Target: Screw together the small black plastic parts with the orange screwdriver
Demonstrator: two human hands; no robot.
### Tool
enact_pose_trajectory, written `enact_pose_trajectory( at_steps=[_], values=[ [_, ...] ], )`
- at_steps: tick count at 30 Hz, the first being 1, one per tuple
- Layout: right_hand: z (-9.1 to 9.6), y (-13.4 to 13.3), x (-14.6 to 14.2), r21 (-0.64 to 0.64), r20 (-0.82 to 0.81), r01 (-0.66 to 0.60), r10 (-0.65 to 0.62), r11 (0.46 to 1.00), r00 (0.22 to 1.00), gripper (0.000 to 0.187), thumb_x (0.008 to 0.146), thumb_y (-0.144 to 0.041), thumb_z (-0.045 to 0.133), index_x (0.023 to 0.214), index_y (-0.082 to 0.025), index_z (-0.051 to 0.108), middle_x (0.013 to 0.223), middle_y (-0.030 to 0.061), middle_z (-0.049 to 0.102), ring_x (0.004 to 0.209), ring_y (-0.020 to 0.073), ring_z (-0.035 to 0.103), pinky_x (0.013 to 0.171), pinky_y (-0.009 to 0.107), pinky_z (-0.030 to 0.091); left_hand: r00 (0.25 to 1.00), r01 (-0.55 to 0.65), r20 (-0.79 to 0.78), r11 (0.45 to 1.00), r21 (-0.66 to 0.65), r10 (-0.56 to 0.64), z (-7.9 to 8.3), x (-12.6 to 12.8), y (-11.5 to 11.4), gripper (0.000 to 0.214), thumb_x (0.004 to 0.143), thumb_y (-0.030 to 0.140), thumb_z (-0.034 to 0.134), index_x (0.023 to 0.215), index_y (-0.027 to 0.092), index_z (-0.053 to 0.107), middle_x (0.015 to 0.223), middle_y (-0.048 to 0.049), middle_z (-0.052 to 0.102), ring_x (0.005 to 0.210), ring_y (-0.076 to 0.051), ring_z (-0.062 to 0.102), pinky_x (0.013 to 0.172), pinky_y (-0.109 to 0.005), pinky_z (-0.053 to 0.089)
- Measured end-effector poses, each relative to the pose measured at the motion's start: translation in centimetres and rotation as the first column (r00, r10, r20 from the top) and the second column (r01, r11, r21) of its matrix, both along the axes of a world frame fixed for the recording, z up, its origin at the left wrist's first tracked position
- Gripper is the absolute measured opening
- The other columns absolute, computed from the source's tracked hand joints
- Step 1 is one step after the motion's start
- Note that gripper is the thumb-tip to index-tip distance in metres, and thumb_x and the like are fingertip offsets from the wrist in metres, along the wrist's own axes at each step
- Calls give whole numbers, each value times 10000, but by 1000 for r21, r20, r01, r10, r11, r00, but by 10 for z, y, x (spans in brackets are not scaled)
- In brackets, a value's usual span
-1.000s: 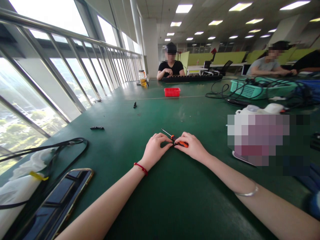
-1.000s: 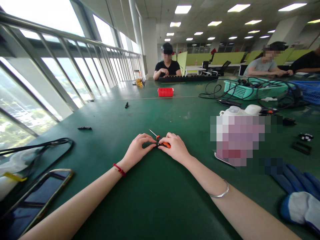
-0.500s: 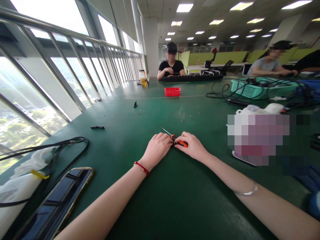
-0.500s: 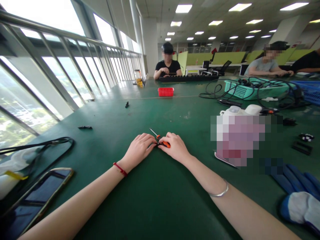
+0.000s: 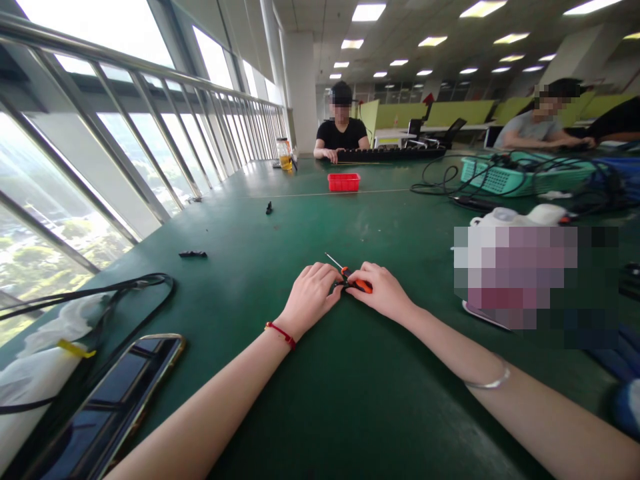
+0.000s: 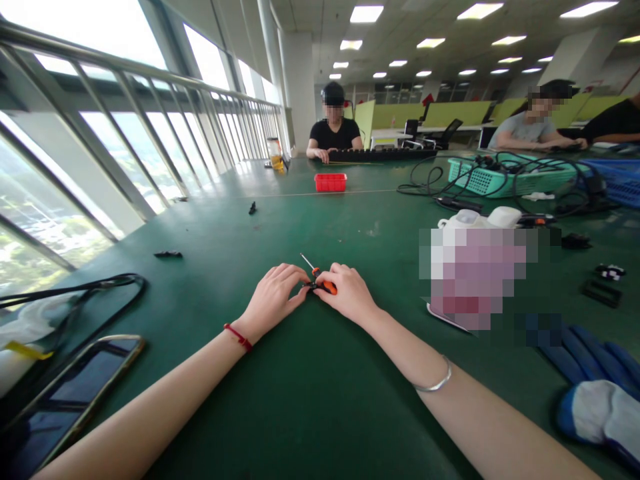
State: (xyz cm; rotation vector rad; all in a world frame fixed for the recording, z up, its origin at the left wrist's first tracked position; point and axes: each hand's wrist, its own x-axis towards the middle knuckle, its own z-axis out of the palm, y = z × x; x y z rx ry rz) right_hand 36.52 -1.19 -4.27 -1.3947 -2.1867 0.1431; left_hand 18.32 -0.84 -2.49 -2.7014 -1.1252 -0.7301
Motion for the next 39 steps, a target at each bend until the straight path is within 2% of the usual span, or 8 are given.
enact_pose_trajectory(
  at_steps=[5,8,11,14,21,30,33,39],
  values=[
    [0,1,-10,1,28,118,-118,993,993,176,779,-380,597,885,-243,626,839,17,517,724,155,513,664,280,373,998,-56,43,990,133,51,-2,-2,2,122,838,226,496,864,177,604,872,-21,664,839,-167,572,752,-303,419],
    [1,0,-9,-20,-47,142,-143,990,989,233,745,-353,622,948,-250,574,905,15,522,715,157,526,642,274,385,995,-98,29,978,184,94,-3,-3,2,124,829,224,499,837,182,615,804,-13,669,773,-162,577,697,-299,411],
    [4,-3,-4,21,-165,99,-94,995,982,221,755,-288,595,961,-243,532,942,12,518,749,153,537,660,264,405,995,-96,-1,973,210,99,-3,-3,1,123,817,213,500,825,179,617,776,-15,663,748,-162,568,670,-295,406],
    [7,-6,-1,92,-145,9,5,996,989,202,770,-284,580,961,-237,533,927,16,505,768,155,531,682,264,412,997,-76,-16,976,206,81,-3,-3,1,117,805,200,501,822,173,613,770,-18,653,745,-162,556,672,-287,415],
    [7,-5,-2,173,36,-80,75,982,997,148,807,-290,575,942,-232,583,893,19,510,724,145,482,705,269,384,1000,8,2,991,135,-8,-2,-2,1,122,794,185,501,838,162,612,798,-32,641,758,-165,537,705,-282,447],
    [5,-5,-1,198,46,-88,81,976,996,118,844,-303,535,892,-223,607,868,19,522,691,134,462,680,258,378,991,6,131,999,-37,-2,0,-2,1,79,776,220,548,785,187,620,807,-21,648,802,-175,540,750,-311,454],
    [7,-6,-1,224,-15,-53,57,973,998,129,844,-312,525,876,-224,613,853,21,515,698,134,484,676,258,387,985,-24,171,998,-65,35,0,-4,3,73,762,233,571,770,198,634,836,-17,659,836,-183,547,782,-333,454],
    [12,-5,6,271,-294,180,-96,946,951,210,872,-288,417,873,-216,614,845,26,504,702,131,525,662,252,407,968,-23,243,988,-154,60,-3,-6,8,80,746,218,580,774,201,654,975,-16,666,931,-183,563,861,-341,465]
  ],
)
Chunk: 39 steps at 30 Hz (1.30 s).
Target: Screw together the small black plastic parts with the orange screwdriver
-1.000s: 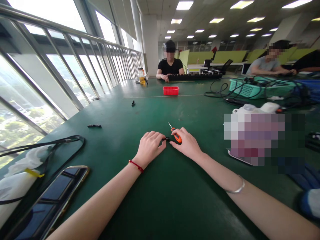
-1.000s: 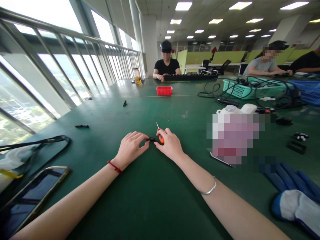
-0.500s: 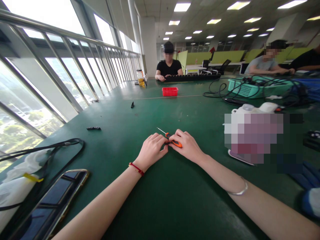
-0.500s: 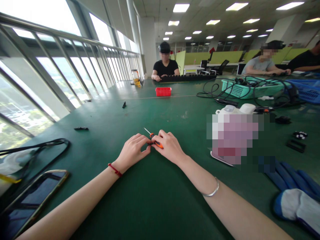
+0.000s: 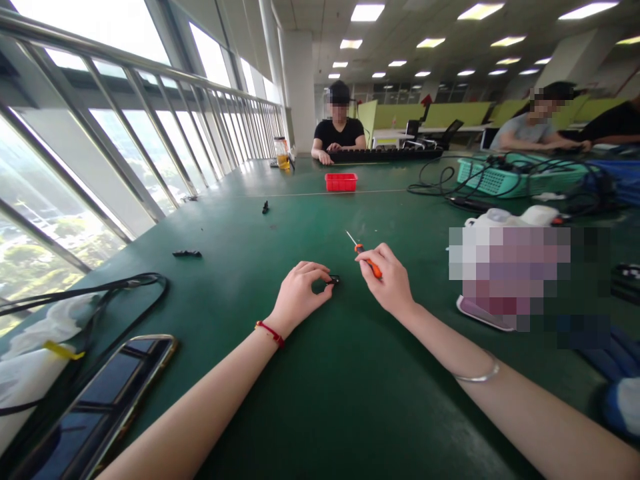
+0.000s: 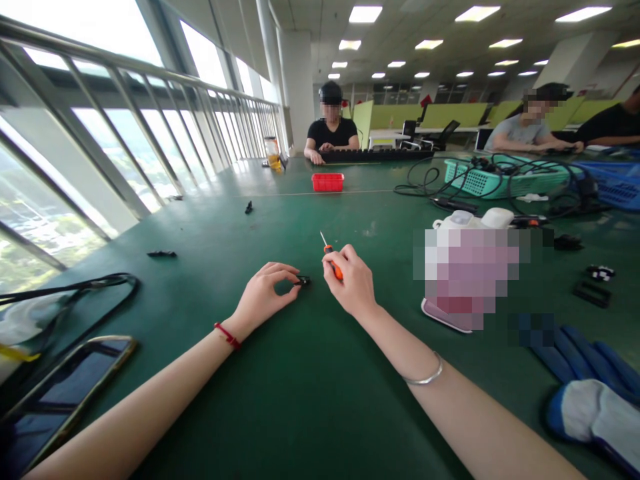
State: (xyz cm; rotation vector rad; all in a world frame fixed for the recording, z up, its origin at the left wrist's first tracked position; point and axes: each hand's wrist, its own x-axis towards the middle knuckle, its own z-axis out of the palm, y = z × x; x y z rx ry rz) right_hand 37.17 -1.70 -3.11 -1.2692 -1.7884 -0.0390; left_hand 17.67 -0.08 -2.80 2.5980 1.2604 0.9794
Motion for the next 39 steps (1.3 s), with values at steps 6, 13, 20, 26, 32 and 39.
enact_pose_trajectory(
  at_steps=[6,13,20,26,32,39],
  values=[
    [-1,2,0,-98,-73,5,-13,995,997,237,875,-299,391,857,-217,613,840,18,506,700,130,538,645,251,410,998,5,-67,998,-63,-9,-3,0,1,124,779,256,561,808,219,676,1060,-12,662,996,-199,561,882,-370,466],
    [-3,3,-1,-153,-74,7,-19,988,997,225,862,-289,400,851,-229,616,853,23,515,704,139,537,636,260,413,998,27,-60,996,-90,-33,-3,0,2,143,800,239,543,831,208,680,1003,-26,662,932,-181,586,858,-353,484],
    [-4,7,1,-200,-111,6,-29,980,993,228,858,-291,406,828,-227,623,822,16,508,695,136,538,616,257,405,995,-104,-18,989,-102,102,5,-8,2,119,771,240,563,775,195,673,981,-31,661,922,-190,590,863,-349,476],
    [-5,6,-2,-241,-102,-3,-22,971,995,228,853,-287,410,819,-222,626,798,9,493,659,128,520,588,254,384,934,-334,-157,940,-62,322,22,-75,-1,177,770,291,531,779,189,674,1005,-49,659,939,-220,590,872,-359,454],
    [-6,4,-4,-231,-84,-26,7,972,996,213,841,-271,420,806,-225,626,795,10,498,644,126,512,570,252,377,796,-591,-209,805,-63,568,28,-142,-18,227,758,356,513,771,190,667,1022,-57,659,931,-240,603,843,-325,447],
    [-8,4,-2,-212,-89,-24,5,977,996,213,842,-272,418,797,-231,622,777,9,491,641,128,510,573,253,382,704,-704,-252,698,-129,664,30,-154,-16,278,754,400,508,800,190,684,1022,-60,667,850,-254,611,709,-319,449]
  ],
)
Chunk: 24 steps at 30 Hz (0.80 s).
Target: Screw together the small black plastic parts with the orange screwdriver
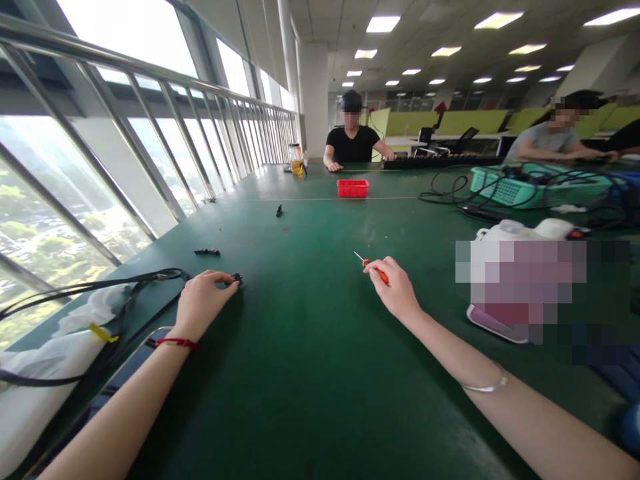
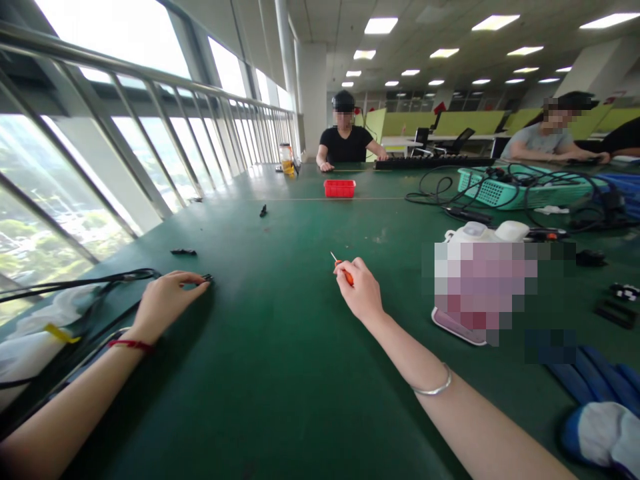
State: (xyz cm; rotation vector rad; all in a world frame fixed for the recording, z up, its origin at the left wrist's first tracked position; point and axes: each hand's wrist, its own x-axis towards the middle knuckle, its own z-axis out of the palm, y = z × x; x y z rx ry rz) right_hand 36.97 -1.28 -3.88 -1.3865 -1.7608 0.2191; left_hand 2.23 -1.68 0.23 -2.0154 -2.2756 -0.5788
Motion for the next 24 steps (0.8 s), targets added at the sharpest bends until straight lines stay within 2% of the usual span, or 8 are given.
enact_pose_trajectory(
  at_steps=[2,5,7,9,12,24],
  values=[
    [0,0,0,-5,-1,-2,2,1000,1000,211,842,-273,420,799,-232,622,774,8,491,637,128,510,575,254,383,1000,17,-11,1000,-7,-17,2,-3,1,284,753,409,512,805,191,687,1056,-49,660,905,-253,596,741,-315,447],
    [0,1,-1,-16,-3,-4,4,1000,1000,208,841,-271,421,797,-230,620,785,9,504,642,129,513,579,257,384,998,1,-57,997,79,4,7,-9,-2,313,771,433,498,828,189,687,1158,-42,615,998,-254,558,784,-316,434],
    [0,1,-1,-27,-3,-8,8,1000,1000,205,839,-268,423,797,-228,620,790,11,511,658,133,521,588,259,386,994,-57,-84,994,91,65,10,-12,-3,341,787,449,478,878,190,679,1154,-48,615,962,-251,569,732,-307,431],
    [0,2,-1,-39,0,-12,12,999,1000,202,838,-265,427,801,-225,621,792,13,511,671,136,528,599,262,391,992,-85,-89,996,41,88,11,-14,-2,347,792,455,473,911,196,672,1120,-43,630,920,-242,581,679,-288,419],
    [-1,2,0,-39,6,-14,14,999,1000,200,837,-257,430,804,-225,625,792,14,514,666,136,530,600,264,395,995,-49,-92,999,-8,48,10,-14,2,318,782,444,489,875,209,682,1130,-17,622,956,-233,570,666,-268,407],
    [-1,3,0,-52,12,-20,21,998,1000,198,831,-258,434,811,-225,628,797,17,519,650,136,525,587,264,393,998,10,-61,1000,-3,-10,5,-12,5,325,787,456,493,865,210,691,1112,-17,606,930,-220,557,632,-242,392]
  ],
)
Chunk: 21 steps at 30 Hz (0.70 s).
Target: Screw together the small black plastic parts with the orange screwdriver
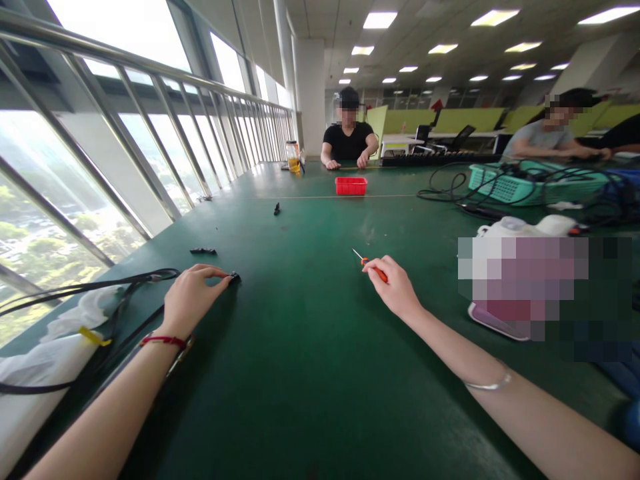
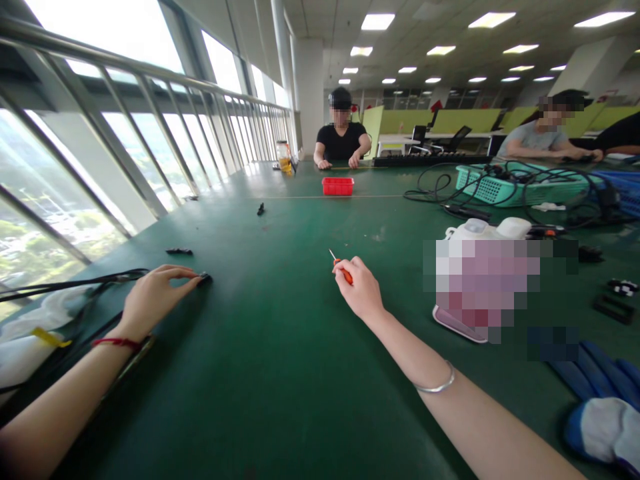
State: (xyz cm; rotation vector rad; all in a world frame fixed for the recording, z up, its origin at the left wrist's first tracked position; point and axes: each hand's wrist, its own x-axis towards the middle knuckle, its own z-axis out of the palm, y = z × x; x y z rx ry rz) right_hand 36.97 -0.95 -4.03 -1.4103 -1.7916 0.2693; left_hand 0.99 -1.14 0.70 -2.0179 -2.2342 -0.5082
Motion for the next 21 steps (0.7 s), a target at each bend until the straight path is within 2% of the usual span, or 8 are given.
enact_pose_trajectory(
  at_steps=[15,21],
  values=[
    [0,1,0,-18,18,-1,2,1000,1000,198,832,-260,429,824,-225,624,806,15,526,662,136,529,599,260,391,1000,0,4,1000,-9,1,-2,-1,0,358,803,490,465,870,214,683,1119,-28,582,912,-230,552,615,-261,369],
    [-1,2,0,-33,14,-2,3,999,1000,210,835,-281,423,826,-220,624,811,17,526,676,136,533,618,261,391,999,-41,12,999,-7,41,-6,-2,4,349,786,500,477,847,225,682,1083,-13,599,894,-215,563,629,-257,373]
  ],
)
